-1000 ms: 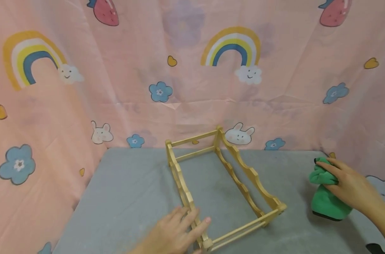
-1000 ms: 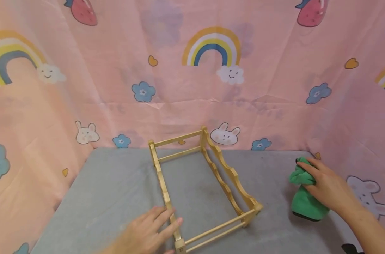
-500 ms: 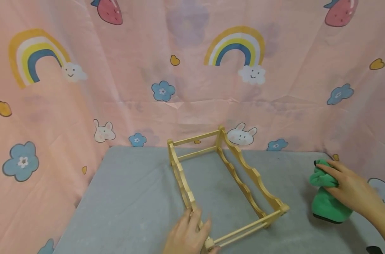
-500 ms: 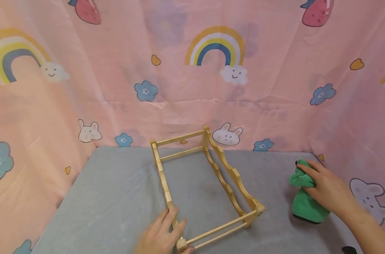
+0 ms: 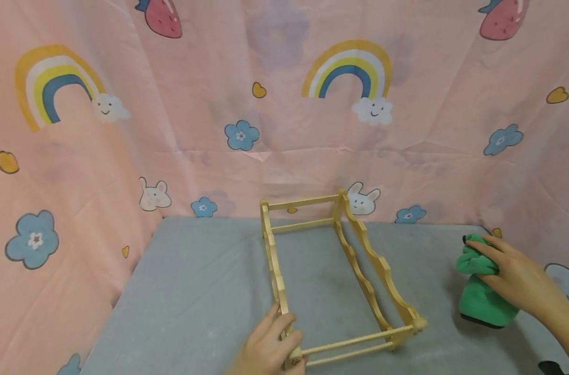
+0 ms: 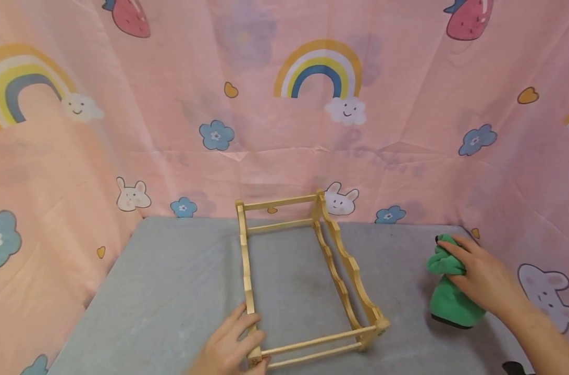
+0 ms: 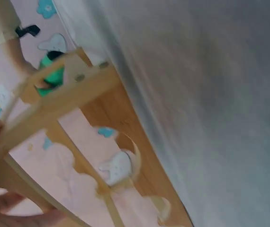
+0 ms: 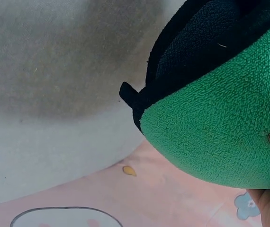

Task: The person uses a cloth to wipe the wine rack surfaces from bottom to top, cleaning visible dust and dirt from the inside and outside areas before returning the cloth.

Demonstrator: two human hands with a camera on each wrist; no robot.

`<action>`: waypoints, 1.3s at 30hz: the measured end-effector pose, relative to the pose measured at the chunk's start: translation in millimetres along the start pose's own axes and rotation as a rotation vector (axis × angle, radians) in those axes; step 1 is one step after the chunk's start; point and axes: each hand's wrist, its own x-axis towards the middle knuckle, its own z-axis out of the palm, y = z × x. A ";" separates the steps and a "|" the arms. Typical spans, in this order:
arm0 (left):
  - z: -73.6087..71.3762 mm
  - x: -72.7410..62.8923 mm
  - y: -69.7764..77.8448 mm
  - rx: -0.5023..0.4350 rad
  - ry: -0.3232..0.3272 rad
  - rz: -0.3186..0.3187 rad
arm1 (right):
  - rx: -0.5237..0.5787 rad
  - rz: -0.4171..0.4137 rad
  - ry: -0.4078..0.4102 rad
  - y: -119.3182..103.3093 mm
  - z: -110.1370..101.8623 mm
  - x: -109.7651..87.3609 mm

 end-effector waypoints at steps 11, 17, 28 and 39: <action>-14.0 1.8 -22.6 -0.187 -0.136 -0.033 | 0.003 -0.020 0.012 -0.4 1.4 1.5; -15.1 4.5 -30.7 -0.234 -0.174 -0.057 | -0.001 -0.056 0.045 -2.6 1.8 -0.4; -10.1 7.5 -36.2 -0.203 -0.215 -0.062 | 0.034 -0.100 0.114 -24.6 -10.4 -7.0; -8.1 11.6 -39.9 -0.225 -0.263 -0.161 | 0.071 -0.360 0.397 -77.0 -32.2 -20.0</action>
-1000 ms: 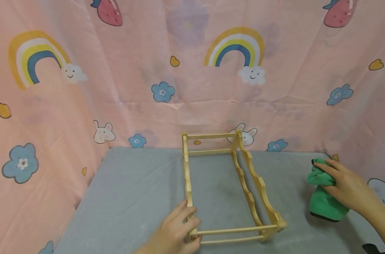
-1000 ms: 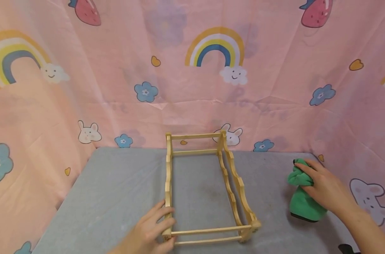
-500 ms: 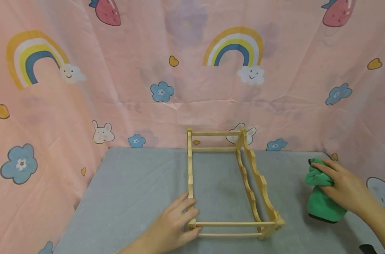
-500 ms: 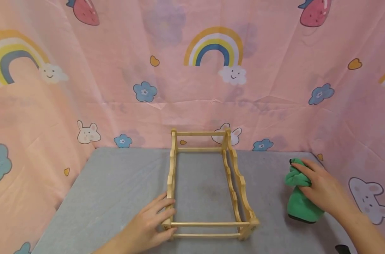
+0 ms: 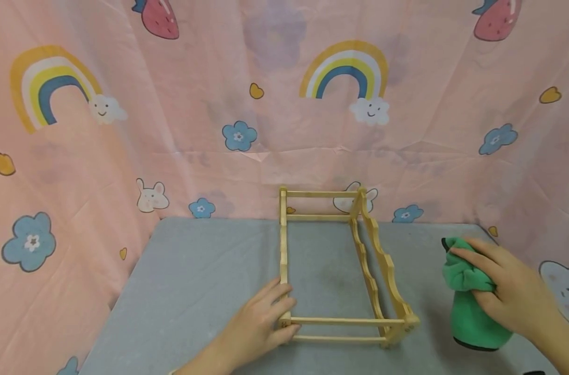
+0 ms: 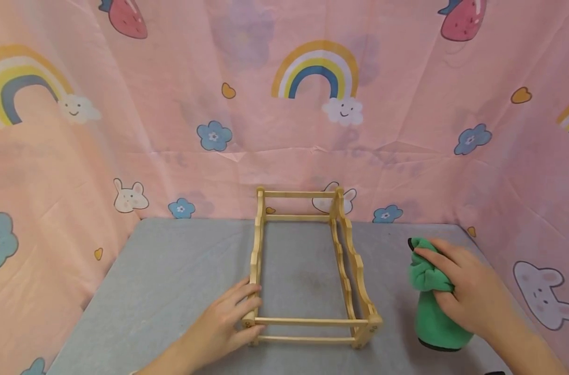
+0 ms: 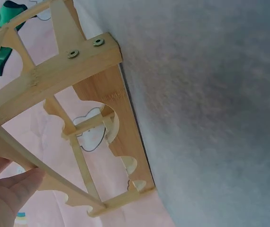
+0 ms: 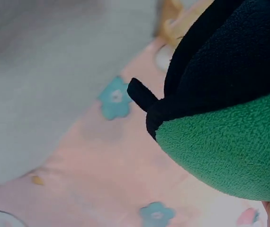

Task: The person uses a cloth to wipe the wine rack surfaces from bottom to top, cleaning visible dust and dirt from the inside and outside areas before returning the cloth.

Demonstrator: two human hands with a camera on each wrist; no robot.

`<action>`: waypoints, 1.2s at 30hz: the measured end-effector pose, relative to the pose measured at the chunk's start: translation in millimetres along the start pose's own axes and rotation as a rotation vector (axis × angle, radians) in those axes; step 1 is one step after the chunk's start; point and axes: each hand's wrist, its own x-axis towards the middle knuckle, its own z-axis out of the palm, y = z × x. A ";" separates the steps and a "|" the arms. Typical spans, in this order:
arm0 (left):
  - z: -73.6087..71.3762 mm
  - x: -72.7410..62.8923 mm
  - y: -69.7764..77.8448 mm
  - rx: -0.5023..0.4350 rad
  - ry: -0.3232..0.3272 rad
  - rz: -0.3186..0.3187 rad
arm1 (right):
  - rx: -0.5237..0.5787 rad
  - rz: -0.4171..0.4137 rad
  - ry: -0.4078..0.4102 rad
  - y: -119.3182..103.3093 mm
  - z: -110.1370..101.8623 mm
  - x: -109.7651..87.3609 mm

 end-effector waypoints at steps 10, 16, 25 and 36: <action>-4.5 -3.0 -2.7 -0.027 -0.064 -0.050 | 0.087 -0.249 0.155 -62.6 -7.6 12.1; -9.8 -6.0 -3.6 -0.066 -0.106 -0.090 | 0.075 -0.352 0.146 -92.0 -6.1 10.5; -10.5 -5.2 -1.3 -0.093 -0.110 -0.102 | 0.094 -0.307 0.033 -110.4 -5.4 -5.5; -8.5 -6.0 -3.1 -0.082 -0.095 -0.082 | 0.037 -0.319 -0.083 -117.6 2.4 -17.9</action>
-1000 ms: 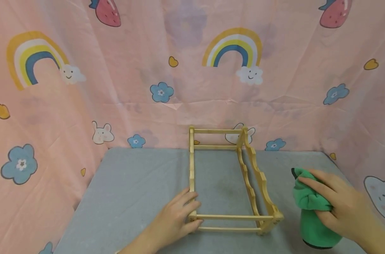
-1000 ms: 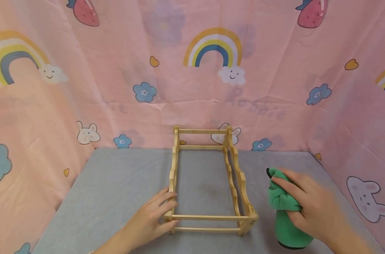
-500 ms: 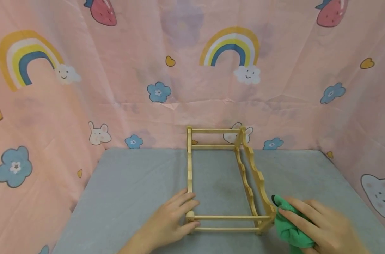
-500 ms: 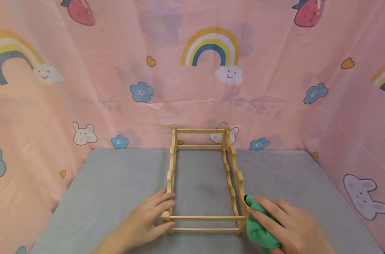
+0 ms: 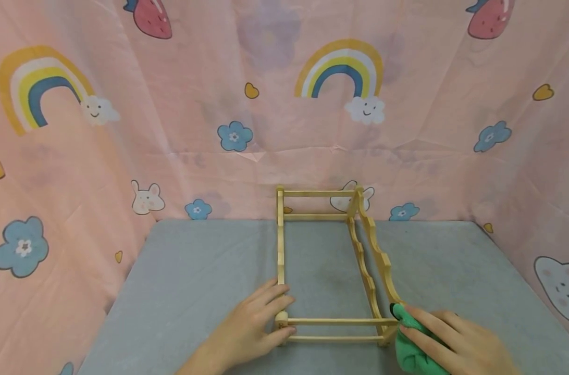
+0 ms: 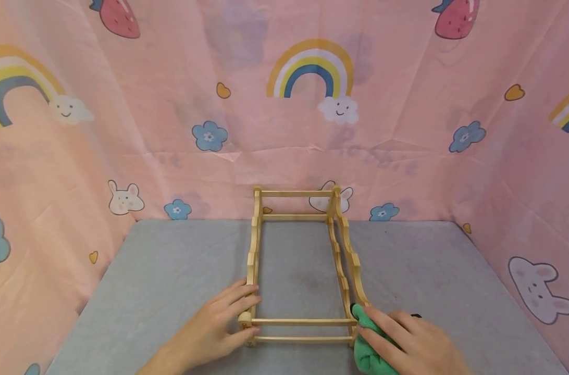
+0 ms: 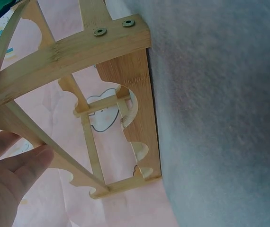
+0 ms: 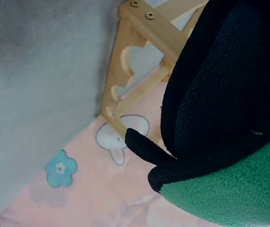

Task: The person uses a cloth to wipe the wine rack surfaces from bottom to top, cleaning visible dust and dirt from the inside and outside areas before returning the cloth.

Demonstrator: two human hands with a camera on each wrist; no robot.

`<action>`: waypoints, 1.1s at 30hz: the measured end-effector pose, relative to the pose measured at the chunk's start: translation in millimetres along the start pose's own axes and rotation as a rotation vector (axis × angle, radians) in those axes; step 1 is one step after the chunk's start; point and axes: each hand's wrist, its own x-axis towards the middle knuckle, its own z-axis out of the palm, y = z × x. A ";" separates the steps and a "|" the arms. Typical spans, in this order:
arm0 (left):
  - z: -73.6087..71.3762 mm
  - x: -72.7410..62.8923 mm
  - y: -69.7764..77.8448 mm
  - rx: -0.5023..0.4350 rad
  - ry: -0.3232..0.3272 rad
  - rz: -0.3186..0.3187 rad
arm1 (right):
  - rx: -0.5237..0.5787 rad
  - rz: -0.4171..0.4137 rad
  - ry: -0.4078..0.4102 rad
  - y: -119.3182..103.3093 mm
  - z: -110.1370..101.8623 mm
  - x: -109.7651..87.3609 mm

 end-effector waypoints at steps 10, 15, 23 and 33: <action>0.4 0.2 0.2 -0.014 -0.005 -0.006 | -0.038 -0.018 0.002 -4.4 7.3 3.6; 0.5 0.3 0.1 -0.015 -0.004 -0.006 | -0.038 -0.028 -0.010 -7.8 13.9 9.0; 0.5 -0.1 -0.3 -0.009 0.000 0.002 | -0.013 -0.062 -0.023 -17.7 34.7 23.9; 0.7 -1.2 -1.5 -0.022 0.006 0.009 | 0.084 -0.181 0.125 -46.7 80.0 71.3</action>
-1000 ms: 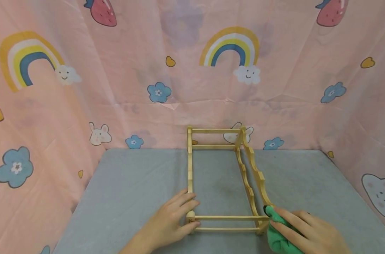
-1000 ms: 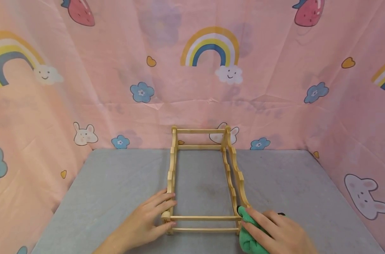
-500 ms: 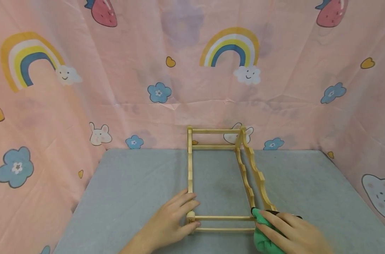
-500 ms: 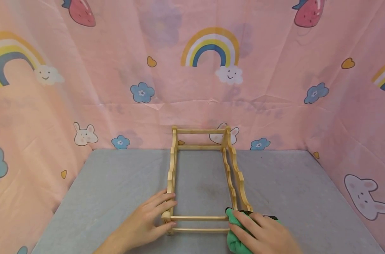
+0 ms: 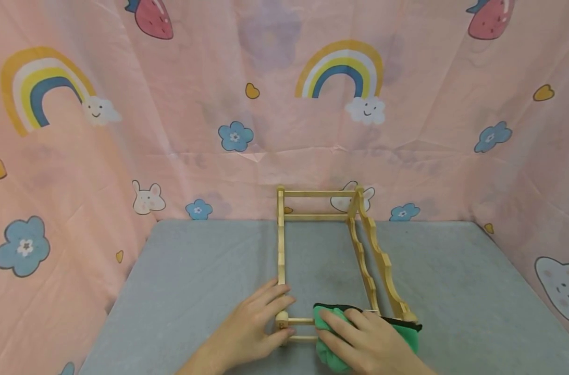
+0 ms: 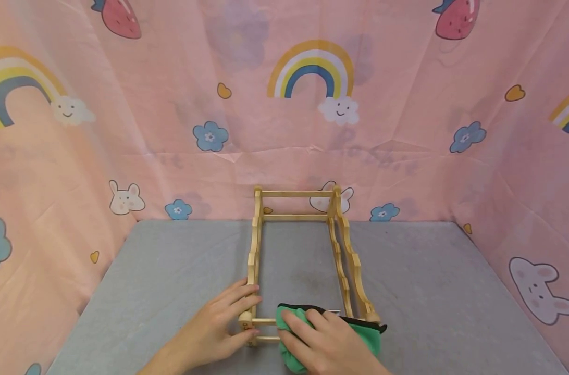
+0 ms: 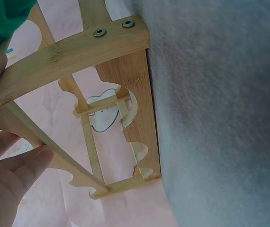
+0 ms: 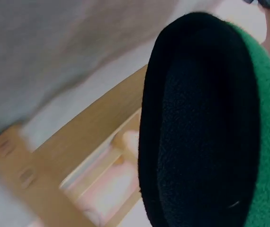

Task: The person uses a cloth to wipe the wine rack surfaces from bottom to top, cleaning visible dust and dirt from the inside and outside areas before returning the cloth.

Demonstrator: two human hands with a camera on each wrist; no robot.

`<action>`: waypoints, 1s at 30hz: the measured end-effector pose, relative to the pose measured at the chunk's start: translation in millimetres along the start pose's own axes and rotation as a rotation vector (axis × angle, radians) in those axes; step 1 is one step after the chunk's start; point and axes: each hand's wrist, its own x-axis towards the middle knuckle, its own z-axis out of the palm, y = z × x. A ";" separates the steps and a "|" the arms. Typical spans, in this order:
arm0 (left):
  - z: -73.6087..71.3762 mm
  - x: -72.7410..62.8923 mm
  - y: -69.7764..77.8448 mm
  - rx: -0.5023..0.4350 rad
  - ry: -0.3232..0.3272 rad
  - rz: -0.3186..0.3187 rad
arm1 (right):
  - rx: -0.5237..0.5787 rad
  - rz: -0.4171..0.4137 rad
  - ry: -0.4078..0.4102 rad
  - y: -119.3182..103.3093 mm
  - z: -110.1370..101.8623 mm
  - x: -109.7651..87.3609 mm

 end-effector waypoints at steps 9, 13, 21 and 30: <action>-0.1 0.2 -0.1 -0.028 -0.018 -0.006 | -0.076 -0.146 0.052 -10.5 23.9 26.6; 0.1 -0.1 -0.4 -0.019 -0.009 0.009 | -0.200 -0.259 0.107 -10.6 30.4 26.6; -0.1 -0.1 -1.3 -0.020 0.003 0.012 | -0.104 -0.284 -0.016 -18.6 42.5 19.6; -1.5 0.2 -0.5 -0.034 -0.016 0.003 | -0.180 -0.263 -0.237 -16.7 53.7 2.4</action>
